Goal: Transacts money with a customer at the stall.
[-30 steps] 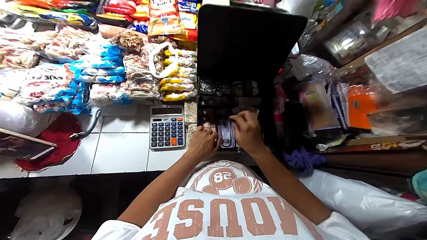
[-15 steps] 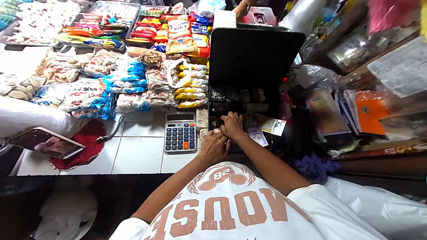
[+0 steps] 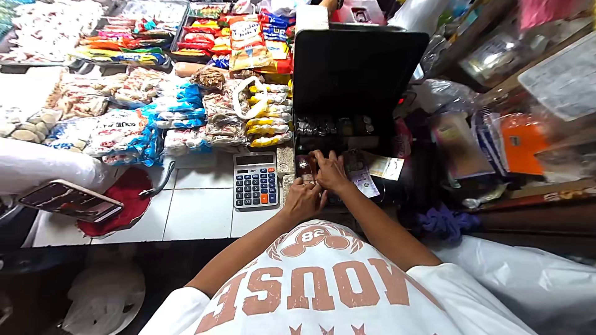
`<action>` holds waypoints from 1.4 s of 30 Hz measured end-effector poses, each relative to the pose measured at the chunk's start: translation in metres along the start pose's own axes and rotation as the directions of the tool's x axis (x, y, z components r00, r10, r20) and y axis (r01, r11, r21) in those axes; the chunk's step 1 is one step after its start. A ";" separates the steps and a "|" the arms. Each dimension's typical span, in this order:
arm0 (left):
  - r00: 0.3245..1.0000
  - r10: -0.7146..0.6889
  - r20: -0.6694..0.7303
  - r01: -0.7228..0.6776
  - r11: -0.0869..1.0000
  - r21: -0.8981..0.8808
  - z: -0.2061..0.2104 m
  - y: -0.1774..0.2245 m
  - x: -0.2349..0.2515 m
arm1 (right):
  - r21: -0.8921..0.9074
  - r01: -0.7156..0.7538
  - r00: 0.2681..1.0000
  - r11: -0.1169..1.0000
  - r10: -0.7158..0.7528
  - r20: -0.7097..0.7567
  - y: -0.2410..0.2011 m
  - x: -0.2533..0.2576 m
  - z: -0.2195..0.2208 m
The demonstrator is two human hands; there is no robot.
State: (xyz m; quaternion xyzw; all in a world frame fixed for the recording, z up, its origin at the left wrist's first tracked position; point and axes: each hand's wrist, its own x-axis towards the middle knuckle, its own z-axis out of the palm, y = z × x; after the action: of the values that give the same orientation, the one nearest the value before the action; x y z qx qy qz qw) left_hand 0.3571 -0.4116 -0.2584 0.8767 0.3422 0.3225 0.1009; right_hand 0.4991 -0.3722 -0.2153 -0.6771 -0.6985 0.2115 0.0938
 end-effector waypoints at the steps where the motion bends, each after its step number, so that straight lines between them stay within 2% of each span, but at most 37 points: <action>1: 1.000 0.003 0.002 -0.003 1.000 -0.002 0.000 -0.001 0.000 | -0.027 0.026 0.998 0.999 -0.027 -0.060 0.001 0.000 0.004; 4: 1.000 0.009 0.009 -0.009 1.000 -0.011 -0.002 -0.002 -0.001 | -0.024 0.065 0.979 0.998 -0.069 -0.193 0.005 0.001 0.010; 7: 1.000 0.011 0.006 -0.010 1.000 -0.006 -0.002 -0.003 0.000 | 0.028 0.052 0.990 0.998 -0.048 -0.130 0.007 0.003 0.008; 14: 0.999 0.018 0.027 -0.019 1.000 0.005 -0.002 -0.004 0.000 | -0.053 -0.020 0.997 0.998 0.016 -0.071 -0.002 0.008 0.003; 16: 0.999 0.022 0.027 -0.022 1.000 0.007 -0.001 -0.004 -0.001 | 0.014 -0.013 0.995 1.000 0.014 -0.097 0.000 0.009 0.006; 18: 1.000 0.030 0.009 -0.030 1.000 0.009 0.000 -0.005 -0.001 | 0.167 -0.006 0.991 0.986 0.028 -0.127 0.005 0.007 0.013; 20: 1.000 0.022 0.022 -0.022 1.000 -0.013 -0.002 -0.005 0.000 | 0.345 -0.019 0.990 0.938 0.065 -0.123 0.006 0.004 0.010; 23: 0.999 0.012 0.042 -0.012 1.000 -0.016 -0.001 -0.005 -0.002 | 0.507 -0.080 0.987 0.858 0.139 -0.081 0.011 0.002 0.001; 28: 0.999 0.043 -0.033 -0.043 0.999 0.004 0.003 -0.007 -0.001 | 0.764 -0.176 0.968 0.621 0.250 0.020 0.009 -0.006 -0.008; 36: 0.994 0.069 -0.084 -0.070 0.998 -0.002 0.005 -0.009 -0.004 | 0.815 -0.159 0.905 0.557 0.412 -0.105 0.006 -0.011 0.003; 42: 0.991 0.090 -0.102 -0.090 0.996 0.004 0.007 -0.011 -0.003 | 0.863 -0.105 0.869 0.495 0.467 -0.162 0.009 -0.012 0.000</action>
State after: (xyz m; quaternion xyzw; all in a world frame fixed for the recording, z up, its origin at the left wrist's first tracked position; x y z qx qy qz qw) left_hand 0.3542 -0.4055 -0.2701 0.8736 0.3071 0.3711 0.0687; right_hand 0.5078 -0.3836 -0.2167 -0.6854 -0.3560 0.3953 0.4972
